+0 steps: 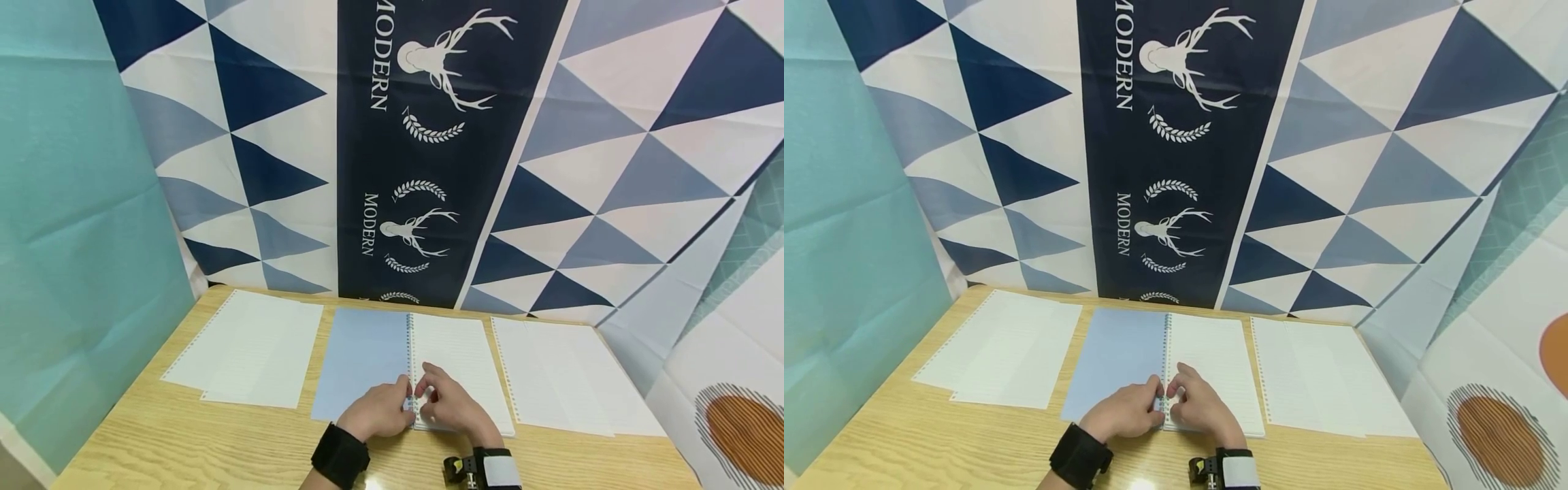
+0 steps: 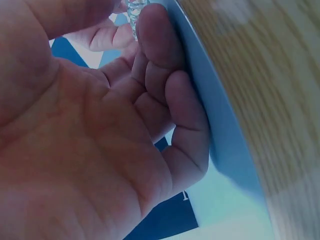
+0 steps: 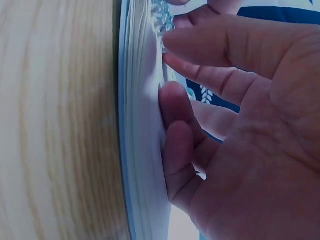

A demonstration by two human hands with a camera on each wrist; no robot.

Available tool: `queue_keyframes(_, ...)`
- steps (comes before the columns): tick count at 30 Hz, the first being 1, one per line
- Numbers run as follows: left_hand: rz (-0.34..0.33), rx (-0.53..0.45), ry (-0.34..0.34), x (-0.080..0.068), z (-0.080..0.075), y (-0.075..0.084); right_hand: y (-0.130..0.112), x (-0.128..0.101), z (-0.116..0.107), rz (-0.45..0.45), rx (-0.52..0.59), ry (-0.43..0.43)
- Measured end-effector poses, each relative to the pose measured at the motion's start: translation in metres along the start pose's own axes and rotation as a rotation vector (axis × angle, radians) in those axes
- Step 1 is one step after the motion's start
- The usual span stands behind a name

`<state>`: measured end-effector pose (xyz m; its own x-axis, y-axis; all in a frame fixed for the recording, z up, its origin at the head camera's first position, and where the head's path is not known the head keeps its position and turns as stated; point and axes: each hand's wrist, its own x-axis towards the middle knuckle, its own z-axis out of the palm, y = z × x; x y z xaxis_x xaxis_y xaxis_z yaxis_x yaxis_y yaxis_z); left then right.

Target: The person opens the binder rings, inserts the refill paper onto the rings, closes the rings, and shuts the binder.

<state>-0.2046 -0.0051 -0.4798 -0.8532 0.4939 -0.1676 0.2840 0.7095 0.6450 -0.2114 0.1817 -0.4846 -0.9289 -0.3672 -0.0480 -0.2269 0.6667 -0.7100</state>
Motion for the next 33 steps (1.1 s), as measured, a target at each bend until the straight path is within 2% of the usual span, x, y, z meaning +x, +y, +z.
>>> queue_keyframes(4,0.010,-0.015,-0.023,-0.0007,-0.0026,-0.0015,0.0013,0.0006,-0.0012,0.021,0.081,-0.033)
queue_keyframes(9,0.003,-0.032,-0.030,-0.0008,-0.0035,-0.0022,0.0010,0.0010,-0.0008,0.027,0.111,-0.047)
queue_keyframes(25,-0.002,-0.024,0.035,0.0019,0.0020,-0.0028,0.0019,0.0006,-0.0020,-0.013,0.068,-0.077)
queue_keyframes(33,-0.002,-0.021,0.071,0.0039,0.0036,-0.0039,0.0008,0.0037,0.0001,0.012,0.045,-0.046)
